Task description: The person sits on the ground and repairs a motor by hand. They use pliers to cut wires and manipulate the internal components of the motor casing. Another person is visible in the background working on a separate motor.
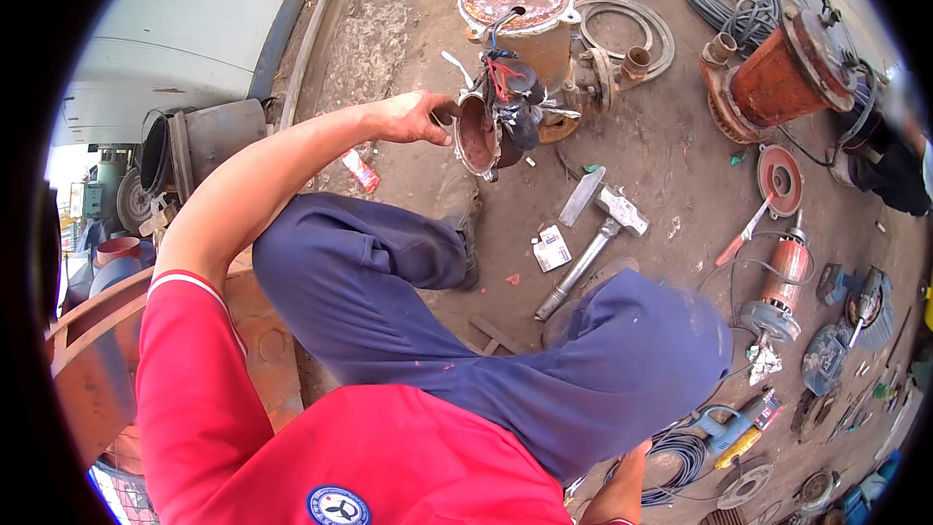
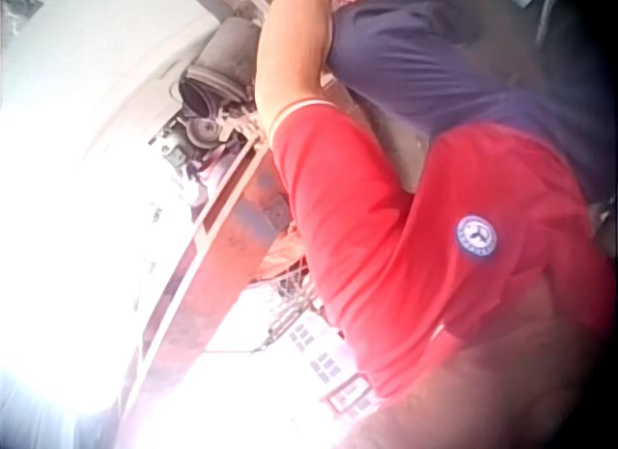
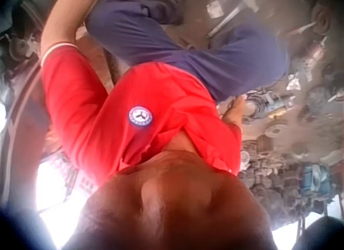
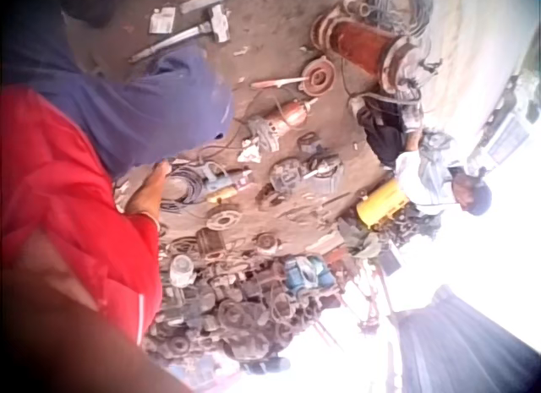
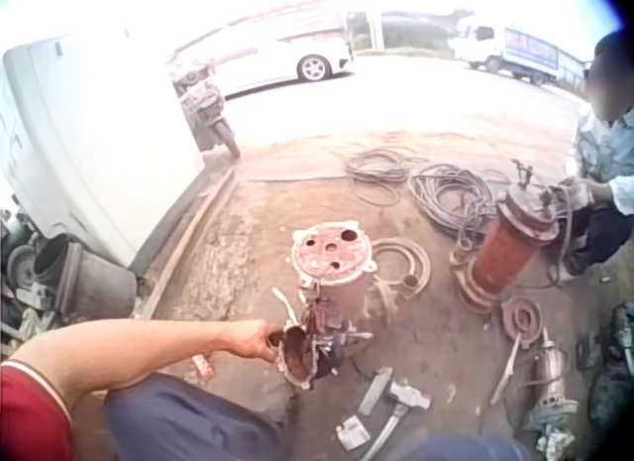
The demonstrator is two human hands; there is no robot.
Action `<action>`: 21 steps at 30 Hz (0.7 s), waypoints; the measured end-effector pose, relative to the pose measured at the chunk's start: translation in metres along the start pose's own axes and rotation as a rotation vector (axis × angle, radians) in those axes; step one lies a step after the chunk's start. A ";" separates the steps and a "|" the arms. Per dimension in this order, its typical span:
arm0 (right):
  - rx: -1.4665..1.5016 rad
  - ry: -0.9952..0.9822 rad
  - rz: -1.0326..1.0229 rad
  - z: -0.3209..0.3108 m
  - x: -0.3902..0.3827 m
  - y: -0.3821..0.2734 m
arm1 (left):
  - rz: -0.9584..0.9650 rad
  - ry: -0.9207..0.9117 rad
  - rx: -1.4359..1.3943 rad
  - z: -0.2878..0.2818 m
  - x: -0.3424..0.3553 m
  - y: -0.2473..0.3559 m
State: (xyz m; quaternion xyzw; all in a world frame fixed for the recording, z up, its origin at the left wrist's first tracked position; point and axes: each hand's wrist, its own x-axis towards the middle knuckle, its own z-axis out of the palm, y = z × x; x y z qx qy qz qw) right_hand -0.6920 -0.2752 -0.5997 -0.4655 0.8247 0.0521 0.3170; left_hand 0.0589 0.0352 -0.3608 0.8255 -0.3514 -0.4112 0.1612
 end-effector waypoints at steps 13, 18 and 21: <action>0.048 0.073 -0.215 -0.046 -0.072 -0.071 | 0.675 0.505 0.693 0.113 0.040 -0.062; 0.159 0.033 -0.578 -0.065 -0.097 -0.164 | 0.752 0.452 0.631 0.086 0.006 -0.066; 0.275 0.004 -0.940 -0.091 -0.133 -0.254 | 0.781 0.346 0.626 0.034 -0.012 -0.044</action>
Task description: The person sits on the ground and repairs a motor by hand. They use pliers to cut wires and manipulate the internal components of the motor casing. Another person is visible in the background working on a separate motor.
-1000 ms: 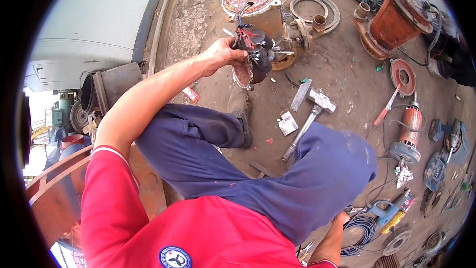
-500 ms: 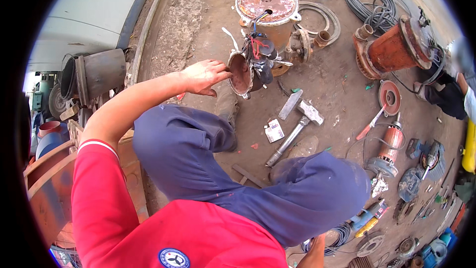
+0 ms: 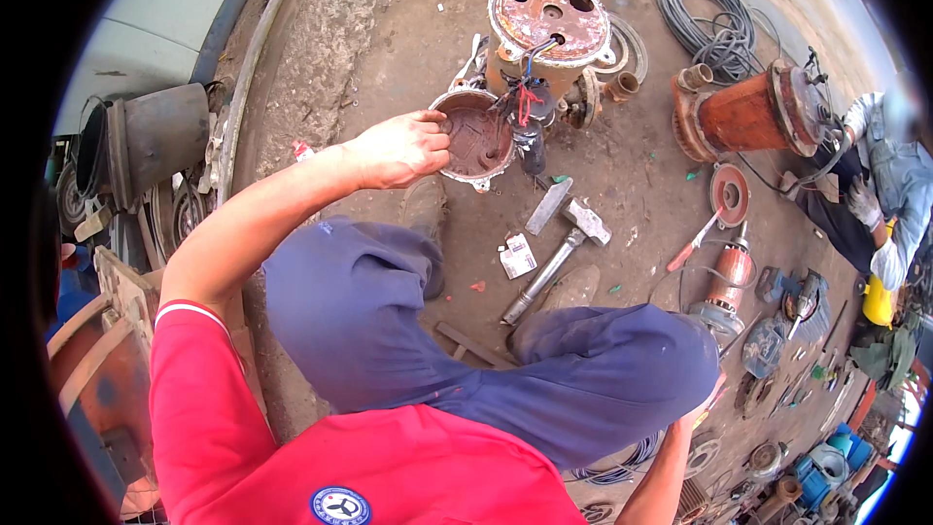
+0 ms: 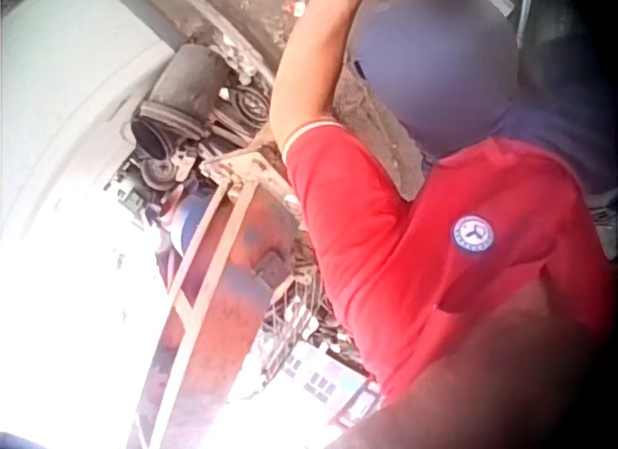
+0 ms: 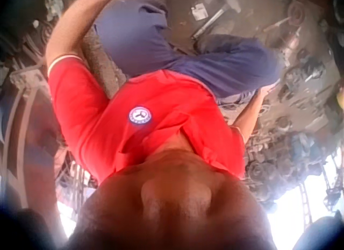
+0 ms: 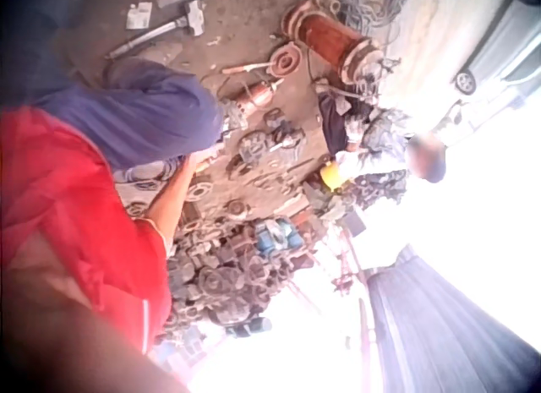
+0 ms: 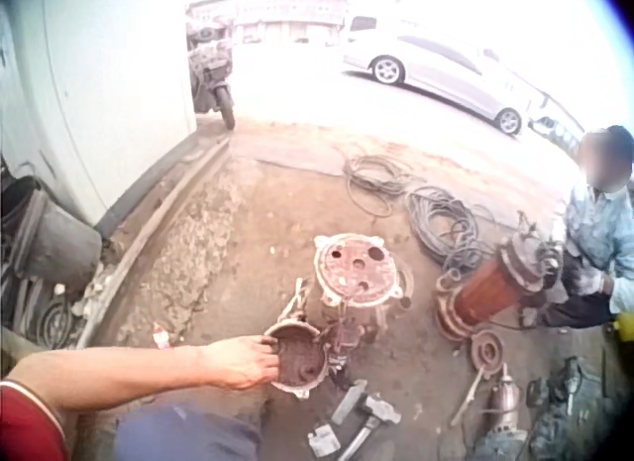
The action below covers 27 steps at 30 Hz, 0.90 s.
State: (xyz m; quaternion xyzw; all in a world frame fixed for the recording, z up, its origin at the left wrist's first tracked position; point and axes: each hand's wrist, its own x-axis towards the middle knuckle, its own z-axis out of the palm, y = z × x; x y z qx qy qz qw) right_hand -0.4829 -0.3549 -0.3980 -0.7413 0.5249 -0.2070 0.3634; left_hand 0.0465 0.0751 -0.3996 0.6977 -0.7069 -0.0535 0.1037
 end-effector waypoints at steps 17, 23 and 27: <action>-0.553 -1.065 -0.362 0.199 -0.064 -0.345 | -0.086 -0.352 0.159 -0.082 0.015 0.028; -0.707 -1.115 -0.126 0.248 -0.072 -0.324 | -0.097 -0.280 0.216 -0.092 0.000 0.028; -0.687 -1.077 -0.175 0.266 -0.067 -0.314 | -0.117 -0.294 0.213 -0.096 -0.005 0.028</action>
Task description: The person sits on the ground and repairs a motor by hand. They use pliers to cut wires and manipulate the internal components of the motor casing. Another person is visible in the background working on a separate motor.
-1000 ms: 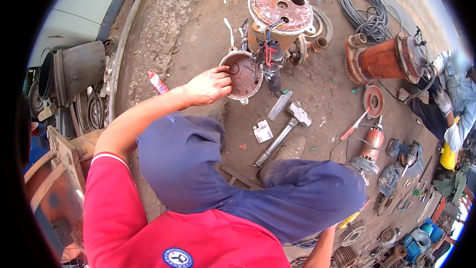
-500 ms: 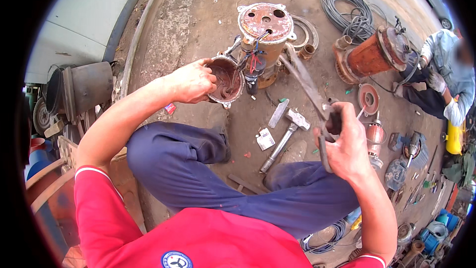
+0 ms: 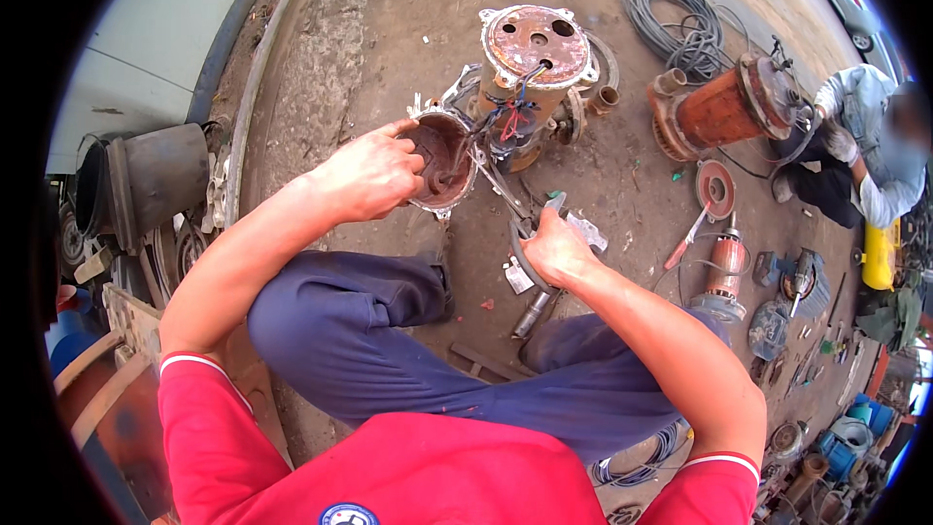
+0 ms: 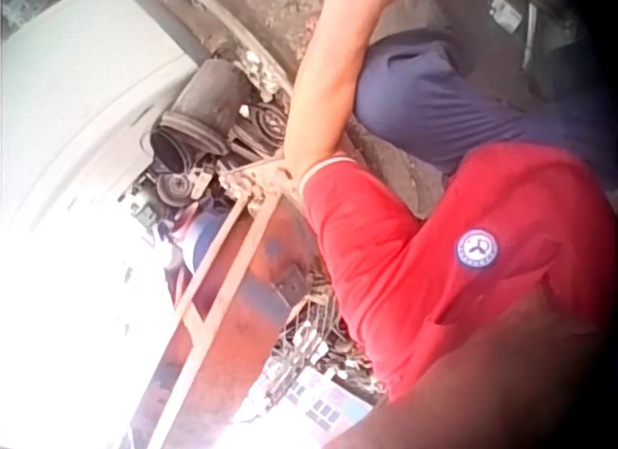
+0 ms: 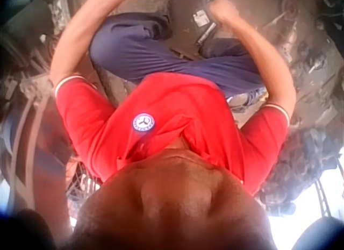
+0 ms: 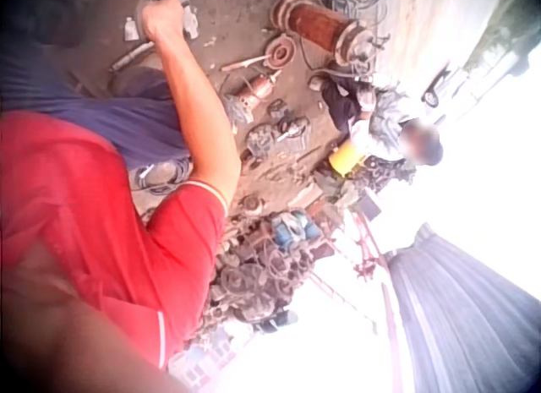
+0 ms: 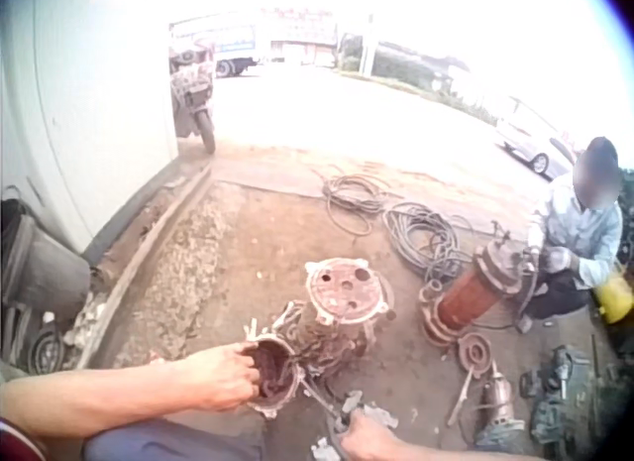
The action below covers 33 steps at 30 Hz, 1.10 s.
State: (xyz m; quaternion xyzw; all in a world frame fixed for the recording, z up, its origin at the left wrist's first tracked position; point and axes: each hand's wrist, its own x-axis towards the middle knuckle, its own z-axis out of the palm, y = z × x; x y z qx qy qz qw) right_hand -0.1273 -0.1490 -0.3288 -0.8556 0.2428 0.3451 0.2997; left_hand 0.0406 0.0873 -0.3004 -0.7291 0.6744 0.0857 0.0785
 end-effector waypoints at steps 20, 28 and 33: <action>-0.051 0.110 -0.056 -0.019 0.019 -0.047 | 0.036 0.066 -0.112 0.020 -0.008 -0.009; -0.075 0.101 -0.164 0.002 0.014 -0.039 | -0.013 0.022 0.012 0.031 -0.011 -0.012; -0.136 0.053 -0.189 0.016 0.009 -0.032 | -0.045 0.043 -0.041 0.047 -0.019 -0.051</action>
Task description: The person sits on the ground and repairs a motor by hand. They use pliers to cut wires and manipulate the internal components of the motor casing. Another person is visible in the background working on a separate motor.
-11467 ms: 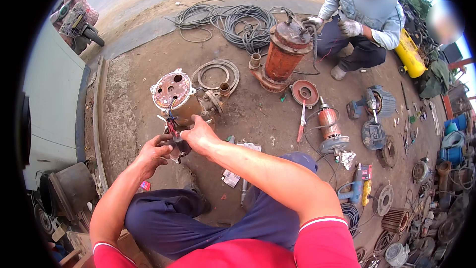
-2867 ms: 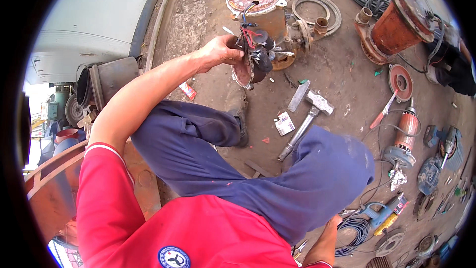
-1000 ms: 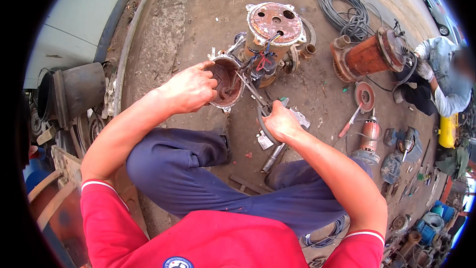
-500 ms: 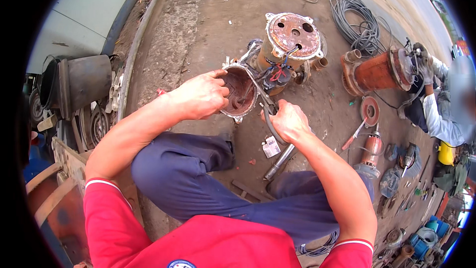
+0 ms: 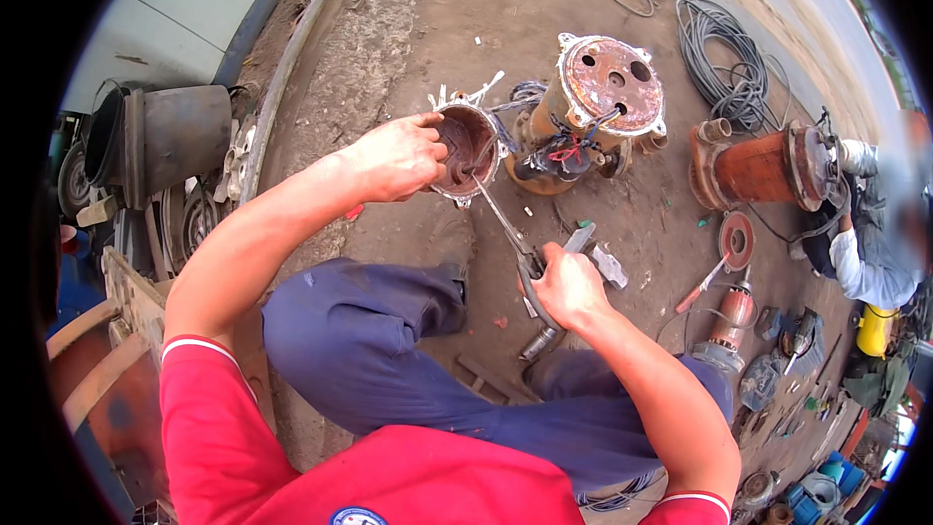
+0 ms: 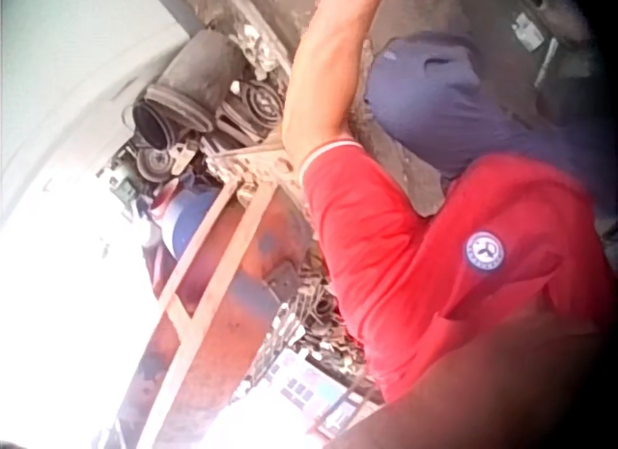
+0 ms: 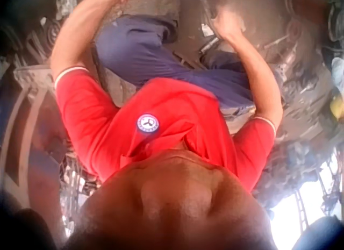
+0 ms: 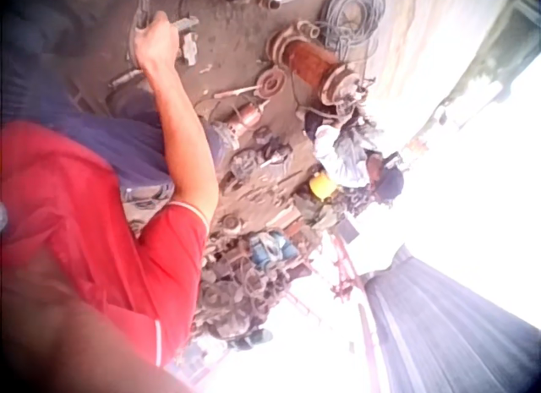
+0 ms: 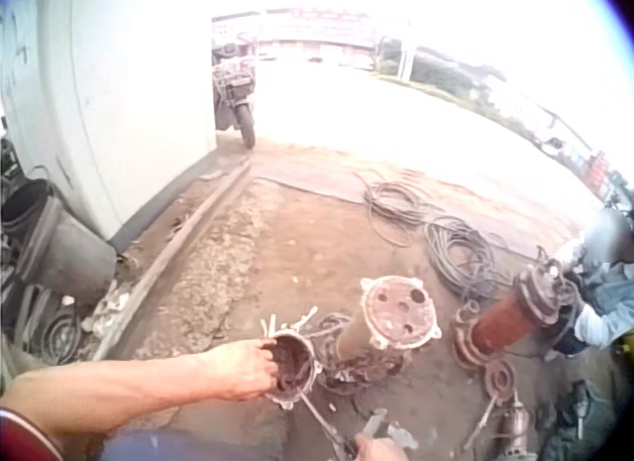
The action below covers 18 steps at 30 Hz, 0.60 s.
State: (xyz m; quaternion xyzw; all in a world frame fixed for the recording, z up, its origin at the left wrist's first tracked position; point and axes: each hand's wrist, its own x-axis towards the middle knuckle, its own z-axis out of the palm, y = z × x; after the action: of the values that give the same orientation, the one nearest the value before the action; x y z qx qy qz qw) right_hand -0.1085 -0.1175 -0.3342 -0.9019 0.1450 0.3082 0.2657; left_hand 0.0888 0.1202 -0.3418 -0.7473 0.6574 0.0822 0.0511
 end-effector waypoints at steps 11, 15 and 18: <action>0.499 -0.054 -0.063 -0.052 -0.071 -0.012 | -0.813 0.303 -0.934 -0.026 0.046 -0.177; 0.612 0.061 -0.048 -0.054 -0.082 0.006 | -1.194 0.730 -1.212 -0.027 0.067 -0.220; 0.826 0.070 0.129 -0.042 -0.076 0.023 | -1.289 1.012 -1.312 -0.019 0.059 -0.252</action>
State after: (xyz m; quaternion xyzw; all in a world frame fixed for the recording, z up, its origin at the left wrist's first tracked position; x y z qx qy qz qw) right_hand -0.1562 -0.1534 -0.2673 -0.7185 0.3215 0.2094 0.5801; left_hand 0.3468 0.0924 -0.3423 -0.7844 -0.0939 0.0577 -0.6104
